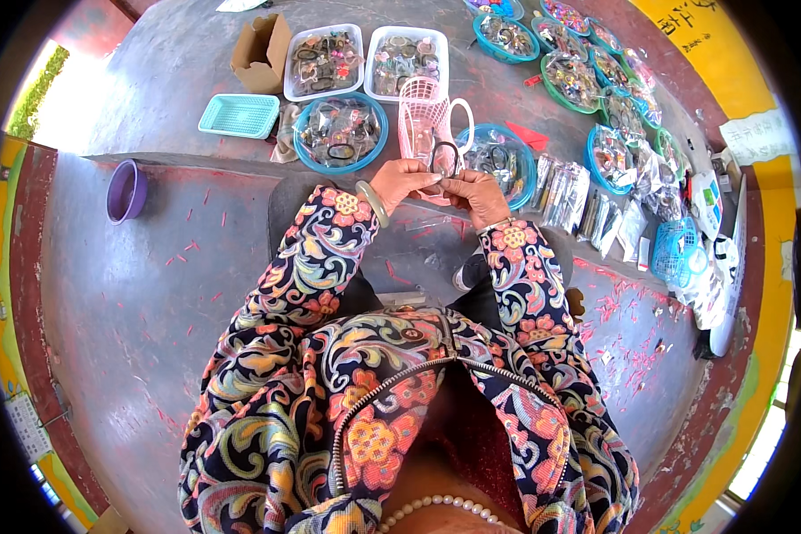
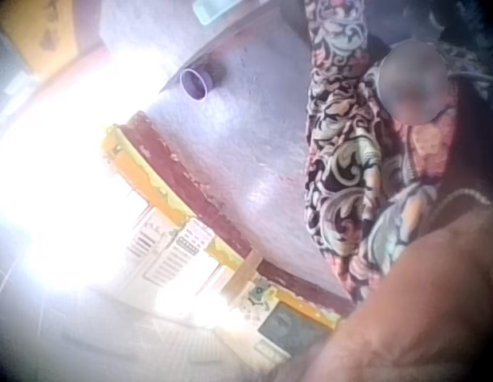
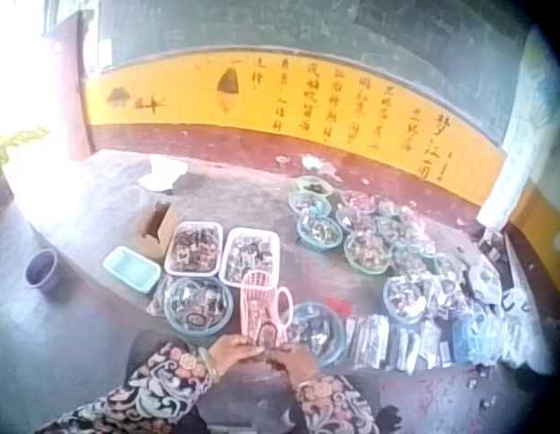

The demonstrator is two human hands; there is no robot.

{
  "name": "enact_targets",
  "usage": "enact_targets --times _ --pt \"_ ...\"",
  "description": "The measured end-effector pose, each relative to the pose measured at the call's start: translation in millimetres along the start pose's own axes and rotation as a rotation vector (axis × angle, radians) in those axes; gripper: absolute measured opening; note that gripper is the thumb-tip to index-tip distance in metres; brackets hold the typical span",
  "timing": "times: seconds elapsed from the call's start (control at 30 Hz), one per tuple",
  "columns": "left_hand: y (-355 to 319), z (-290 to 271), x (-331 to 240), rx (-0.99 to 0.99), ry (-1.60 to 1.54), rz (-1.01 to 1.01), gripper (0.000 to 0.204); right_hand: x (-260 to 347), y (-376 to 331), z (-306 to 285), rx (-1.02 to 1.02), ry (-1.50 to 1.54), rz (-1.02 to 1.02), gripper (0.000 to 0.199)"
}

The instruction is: The person sits on the floor and packs small hair accessories into clear plastic bags. They pick up items from a pink basket, place them into bags, and seal them before setting them aside.

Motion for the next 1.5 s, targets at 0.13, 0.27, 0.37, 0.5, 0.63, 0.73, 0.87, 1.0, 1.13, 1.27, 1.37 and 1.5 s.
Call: enact_targets --times 0.13,0.27,0.37,0.5,0.63,0.73,0.87,1.0,1.13,1.27,1.37,1.5 --pt "0.1 1.1 -0.8 0.008 0.007 -0.029 0.022 5.9 -5.6 3.1 0.009 -0.008 -0.004 0.015" --pt "-0.6 2.2 0.0 0.012 -0.019 -0.018 0.023 10.6 -10.1 9.9 0.000 0.024 0.000 0.014" --pt "2.5 0.7 3.0 -0.004 0.065 0.011 0.023 7.7 -7.4 9.9 -0.011 0.016 0.015 0.012" --pt "4.2 -2.7 7.1 -0.053 0.095 0.041 0.023 4.3 -3.7 10.7 0.006 -0.017 0.046 0.012" --pt "4.4 -2.4 5.5 -0.118 0.170 0.056 0.024 3.5 -2.2 8.5 0.008 -0.037 0.052 0.014" --pt "3.3 -0.7 1.6 -0.145 0.202 0.064 0.024 1.9 -0.5 4.7 0.012 -0.043 0.041 0.015" --pt "2.2 -0.6 1.3 -0.156 0.195 0.102 0.024 4.4 -2.7 8.1 0.005 -0.033 0.043 0.016" --pt "1.9 -1.8 2.2 -0.137 0.161 0.100 0.022 4.7 -3.7 9.4 0.002 -0.042 0.039 0.015" --pt "2.2 -2.0 3.9 -0.127 0.122 0.098 0.021 7.3 -6.5 9.4 -0.010 -0.047 0.017 0.014" --pt "3.5 -1.3 5.2 -0.111 0.068 0.042 0.022 8.8 -7.6 8.1 -0.021 -0.023 0.001 0.015" --pt "2.3 -0.2 3.9 -0.119 0.051 0.034 0.024 7.9 -6.9 7.7 -0.018 -0.018 -0.002 0.014" --pt "-1.4 3.6 -3.5 -0.242 0.063 0.031 0.027 11.6 -9.7 12.2 -0.018 -0.029 0.025 0.013"
Point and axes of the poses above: each hand's wrist, its own y-axis towards the middle knuckle, its own z-axis out of the palm, x = y × z, the point moved 1 cm from there along y, towards the middle knuckle, and after that the axes turned 9 degrees about -x, right-handed, at the moved point
